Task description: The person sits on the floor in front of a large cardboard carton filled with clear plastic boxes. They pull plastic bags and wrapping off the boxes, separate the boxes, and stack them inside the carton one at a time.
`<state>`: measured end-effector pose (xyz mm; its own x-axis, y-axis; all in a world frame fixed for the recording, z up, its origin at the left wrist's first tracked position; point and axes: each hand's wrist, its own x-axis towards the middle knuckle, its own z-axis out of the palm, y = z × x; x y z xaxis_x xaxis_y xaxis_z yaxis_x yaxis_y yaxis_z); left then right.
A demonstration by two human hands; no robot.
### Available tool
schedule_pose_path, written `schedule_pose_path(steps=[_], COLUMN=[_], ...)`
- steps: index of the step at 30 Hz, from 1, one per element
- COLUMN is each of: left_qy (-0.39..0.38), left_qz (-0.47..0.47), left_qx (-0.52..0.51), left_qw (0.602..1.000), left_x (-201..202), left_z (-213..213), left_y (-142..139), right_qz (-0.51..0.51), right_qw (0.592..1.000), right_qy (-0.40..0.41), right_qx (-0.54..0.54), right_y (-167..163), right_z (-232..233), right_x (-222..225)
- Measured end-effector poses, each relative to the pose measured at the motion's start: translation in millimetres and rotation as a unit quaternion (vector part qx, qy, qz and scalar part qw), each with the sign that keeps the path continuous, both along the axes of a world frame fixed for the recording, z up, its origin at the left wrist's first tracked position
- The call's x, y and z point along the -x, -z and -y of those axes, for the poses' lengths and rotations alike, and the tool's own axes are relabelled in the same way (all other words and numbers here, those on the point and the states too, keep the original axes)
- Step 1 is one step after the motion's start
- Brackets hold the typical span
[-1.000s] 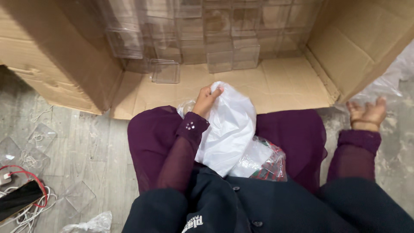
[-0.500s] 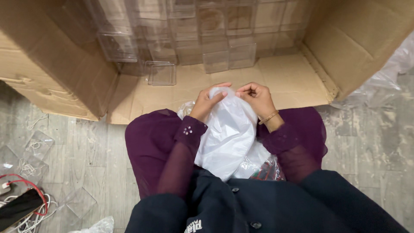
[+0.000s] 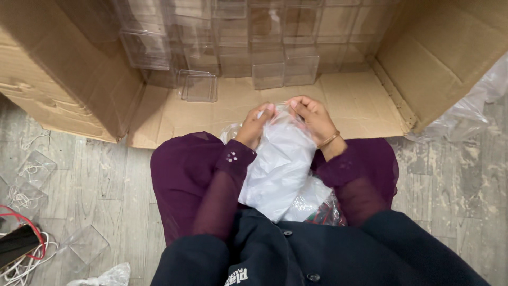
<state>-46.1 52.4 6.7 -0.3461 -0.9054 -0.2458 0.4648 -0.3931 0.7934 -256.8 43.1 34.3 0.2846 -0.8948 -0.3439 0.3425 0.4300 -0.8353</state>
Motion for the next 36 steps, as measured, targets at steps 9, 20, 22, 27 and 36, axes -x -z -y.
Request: schedule_pose_path(steps=[9,20,22,27,36], left_qy=[0.024,-0.129,-0.124,-0.160,0.027], left_qz=[0.221,0.651,0.650,0.587,0.074], left_qx=[0.112,0.085,0.106,0.189,-0.016], left_qw=[0.968,0.743,0.742,0.771,0.997], left_x=[-56,-16,-16,-15,19], left_z=[47,98,98,86,32], left_y=[11,20,21,23,47], right_qz=[0.220,-0.615,-0.613,-0.570,-0.425], right_qw=[0.973,0.687,0.673,0.742,0.854], right_qy=[0.022,0.062,0.058,0.025,0.118], right_qx=[0.069,0.383,0.410,0.352,0.275], right_y=[0,6,10,6,6], right_z=[32,102,92,58,0], right_x=[19,-63,-60,-41,43])
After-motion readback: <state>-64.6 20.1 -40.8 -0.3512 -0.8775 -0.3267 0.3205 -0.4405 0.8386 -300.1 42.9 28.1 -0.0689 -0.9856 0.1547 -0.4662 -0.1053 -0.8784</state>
